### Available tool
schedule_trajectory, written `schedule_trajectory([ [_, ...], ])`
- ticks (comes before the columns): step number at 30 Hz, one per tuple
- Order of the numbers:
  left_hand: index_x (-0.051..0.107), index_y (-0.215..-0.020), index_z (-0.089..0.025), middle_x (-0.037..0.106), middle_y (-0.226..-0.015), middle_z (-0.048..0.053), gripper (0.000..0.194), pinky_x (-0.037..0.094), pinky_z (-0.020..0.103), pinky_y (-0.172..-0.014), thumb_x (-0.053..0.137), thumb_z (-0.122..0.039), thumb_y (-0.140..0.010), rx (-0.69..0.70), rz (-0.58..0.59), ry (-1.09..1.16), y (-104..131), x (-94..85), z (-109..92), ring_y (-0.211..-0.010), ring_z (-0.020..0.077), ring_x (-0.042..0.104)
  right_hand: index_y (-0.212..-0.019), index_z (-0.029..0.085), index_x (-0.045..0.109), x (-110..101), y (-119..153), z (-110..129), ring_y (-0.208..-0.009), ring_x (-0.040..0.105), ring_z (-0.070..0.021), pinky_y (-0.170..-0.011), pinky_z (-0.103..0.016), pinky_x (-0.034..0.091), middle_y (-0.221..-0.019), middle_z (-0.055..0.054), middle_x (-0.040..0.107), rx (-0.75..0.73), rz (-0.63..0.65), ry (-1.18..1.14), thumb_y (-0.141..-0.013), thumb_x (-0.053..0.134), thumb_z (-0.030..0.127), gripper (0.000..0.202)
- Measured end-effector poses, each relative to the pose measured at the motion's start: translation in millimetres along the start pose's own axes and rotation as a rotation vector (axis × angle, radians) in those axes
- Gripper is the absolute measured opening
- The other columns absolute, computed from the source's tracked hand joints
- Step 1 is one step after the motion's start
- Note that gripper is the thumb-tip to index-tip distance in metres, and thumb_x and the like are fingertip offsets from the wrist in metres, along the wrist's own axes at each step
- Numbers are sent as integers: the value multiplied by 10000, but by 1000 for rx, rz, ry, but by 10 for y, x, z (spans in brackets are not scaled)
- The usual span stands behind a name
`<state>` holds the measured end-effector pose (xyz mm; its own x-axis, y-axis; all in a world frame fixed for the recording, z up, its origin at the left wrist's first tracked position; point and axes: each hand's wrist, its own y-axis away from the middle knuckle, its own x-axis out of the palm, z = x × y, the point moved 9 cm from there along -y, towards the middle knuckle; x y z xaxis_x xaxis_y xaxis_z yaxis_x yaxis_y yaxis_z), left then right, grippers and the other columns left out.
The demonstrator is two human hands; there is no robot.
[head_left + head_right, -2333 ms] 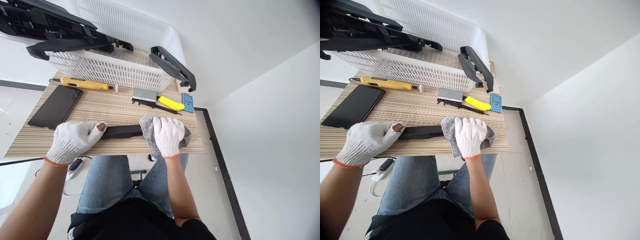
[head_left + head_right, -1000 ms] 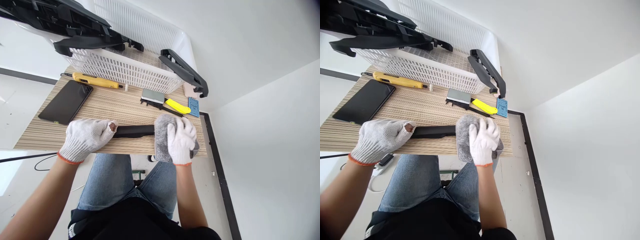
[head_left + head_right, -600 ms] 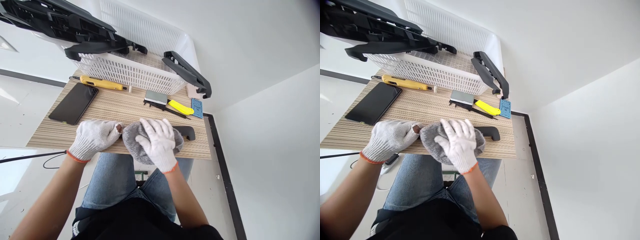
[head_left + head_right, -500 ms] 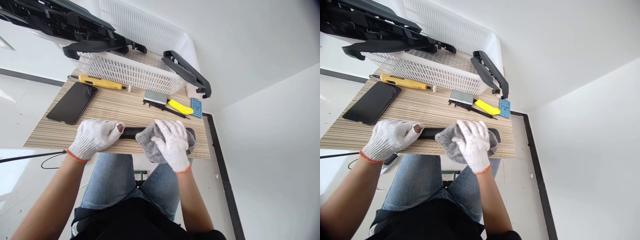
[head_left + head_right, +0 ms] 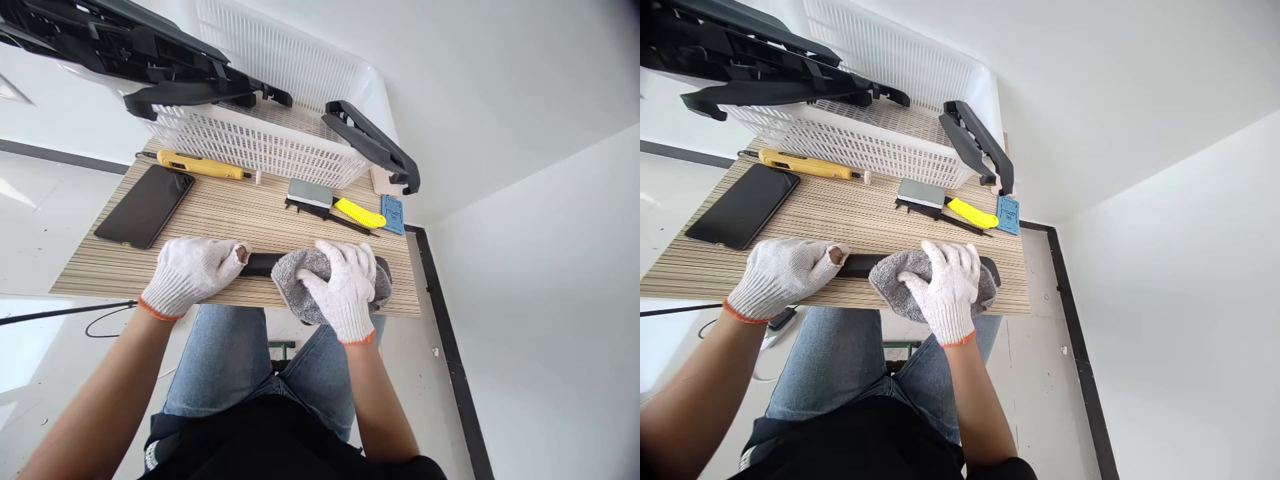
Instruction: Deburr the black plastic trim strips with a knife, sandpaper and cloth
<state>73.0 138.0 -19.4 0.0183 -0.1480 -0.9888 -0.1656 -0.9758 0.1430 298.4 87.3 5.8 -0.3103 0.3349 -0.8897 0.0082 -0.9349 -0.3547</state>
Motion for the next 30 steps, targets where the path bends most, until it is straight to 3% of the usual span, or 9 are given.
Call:
schedule_trajectory([
  [3,682,-691,-262,655,-607,106,625,224,335,-546,182,-559,-920,8,-12,-27,4,-8,-6,-679,313,666,-1286,235,719,-39,29,-20,-1213,635,-314,-1258,-578,279,-1216,-94,757,-9,27,1,-864,780,482,493],
  [9,678,-671,-253,677,-611,98,597,217,318,-528,240,-549,-949,41,-42,-41,30,-35,-53,-660,286,668,-1399,266,656,-71,85,33,-1292,603,-273,-1290,-538,259,-1357,-53,711,-89,148,-16,-907,611,144,509],
  [11,656,-653,-248,670,-604,99,589,214,314,-527,244,-547,-949,51,-48,-26,37,-37,-69,-653,283,665,-1371,284,675,-61,78,43,-1264,619,-274,-1271,-536,293,-1323,-45,729,-92,154,-29,-917,632,171,470],
  [14,619,-619,-244,659,-593,102,584,202,316,-529,243,-553,-941,51,-74,-4,40,-54,-62,-642,281,658,-1235,298,743,-35,48,3,-1165,657,-303,-1212,-571,351,-1131,-60,782,-24,114,-30,-921,735,374,323],
  [17,590,-599,-242,653,-593,110,576,196,323,-534,241,-558,-930,53,-97,14,43,-72,-48,-636,284,644,-1176,292,765,-4,39,9,-1116,669,-318,-1191,-589,359,-1031,-73,787,-5,104,-26,-891,780,488,347],
  [19,578,-600,-242,644,-591,110,576,200,325,-536,233,-566,-927,53,-94,23,47,-73,-46,-629,280,628,-1220,294,753,-15,50,24,-1149,662,-314,-1214,-583,341,-1099,-67,787,-13,115,-39,-901,777,434,349],
  [24,584,-618,-247,618,-579,98,587,207,325,-541,210,-578,-927,39,-78,28,58,-73,-56,-612,270,591,-1388,285,674,-73,79,70,-1350,583,-260,-1287,-528,279,-1409,-22,703,-87,170,-84,-911,622,91,517],
  [26,589,-620,-249,616,-576,98,570,202,327,-539,225,-564,-924,42,-88,27,59,-78,-57,-606,272,583,-1351,292,699,-65,60,57,-1327,606,-262,-1273,-533,305,-1374,-17,725,-76,171,-97,-912,634,110,479],
  [30,581,-604,-255,605,-568,97,508,198,333,-532,287,-524,-919,55,-120,27,53,-81,-34,-596,272,586,-1155,318,782,-11,2,-8,-1158,690,-304,-1200,-588,374,-1110,-34,810,21,119,-100,-908,756,359,252],
])
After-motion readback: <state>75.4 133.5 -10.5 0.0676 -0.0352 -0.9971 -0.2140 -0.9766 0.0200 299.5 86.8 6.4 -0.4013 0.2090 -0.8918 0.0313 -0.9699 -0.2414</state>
